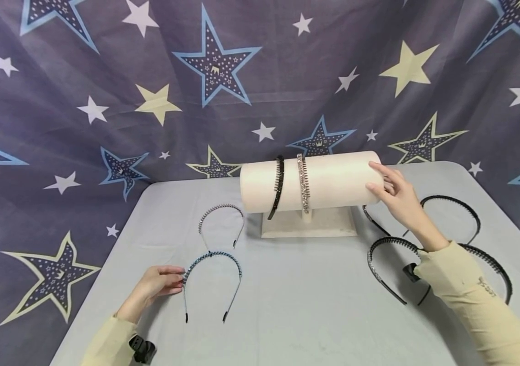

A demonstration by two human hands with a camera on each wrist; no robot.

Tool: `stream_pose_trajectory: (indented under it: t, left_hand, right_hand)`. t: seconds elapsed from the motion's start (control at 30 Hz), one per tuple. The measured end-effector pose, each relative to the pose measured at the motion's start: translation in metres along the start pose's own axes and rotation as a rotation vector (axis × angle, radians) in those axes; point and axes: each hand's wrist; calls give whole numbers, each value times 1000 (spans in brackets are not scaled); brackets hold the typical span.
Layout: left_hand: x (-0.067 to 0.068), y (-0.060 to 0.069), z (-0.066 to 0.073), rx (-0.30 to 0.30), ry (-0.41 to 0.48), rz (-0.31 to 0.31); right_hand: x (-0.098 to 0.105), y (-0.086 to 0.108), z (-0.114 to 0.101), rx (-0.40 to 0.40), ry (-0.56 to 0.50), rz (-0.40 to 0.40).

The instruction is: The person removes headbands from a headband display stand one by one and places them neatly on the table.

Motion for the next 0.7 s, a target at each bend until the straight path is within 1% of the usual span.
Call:
stream_pose_trajectory:
  t: [0.1, 0.17, 0.2, 0.23, 0.33, 0.4, 0.47, 0.57, 0.63, 0.7]
  left_hand:
    - [-1, -1, 4, -13, -53, 84]
    - [-1, -4, 4, -38, -79, 146]
    - [0, -6, 4, -60, -96, 173]
    - [1, -10, 1, -78, -100, 199]
    - [4, -29, -15, -151, -94, 253]
    - [5, -42, -25, -200, -76, 266]
    - [5, -55, -33, -232, -43, 281]
    - [1, -64, -33, -277, 2, 284]
    - [-2, -67, -30, -305, 13, 289]
    - [-6, -69, -27, -347, 13, 286]
  right_hand:
    - [-2, 1, -7, -1, 3, 3]
    - [-4, 2, -13, -1, 3, 5]
    - [-5, 2, -17, -3, 3, 5]
    - [-6, 3, -20, -3, 7, 5]
    - [-8, 4, -26, -7, 17, 7]
    - [-8, 4, -26, -6, 20, 9]
    - [-8, 4, -26, -7, 21, 9]
    - [-8, 4, -25, -8, 22, 9]
    - [-8, 4, -25, -10, 22, 8]
    - [-8, 4, -25, -8, 23, 8]
Point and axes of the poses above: each hand's wrist, its own y-axis away from the middle knuckle, its own x-axis out of the back of the hand, z = x × y, and after that the axes turned 12 degrees about -y, right-handed
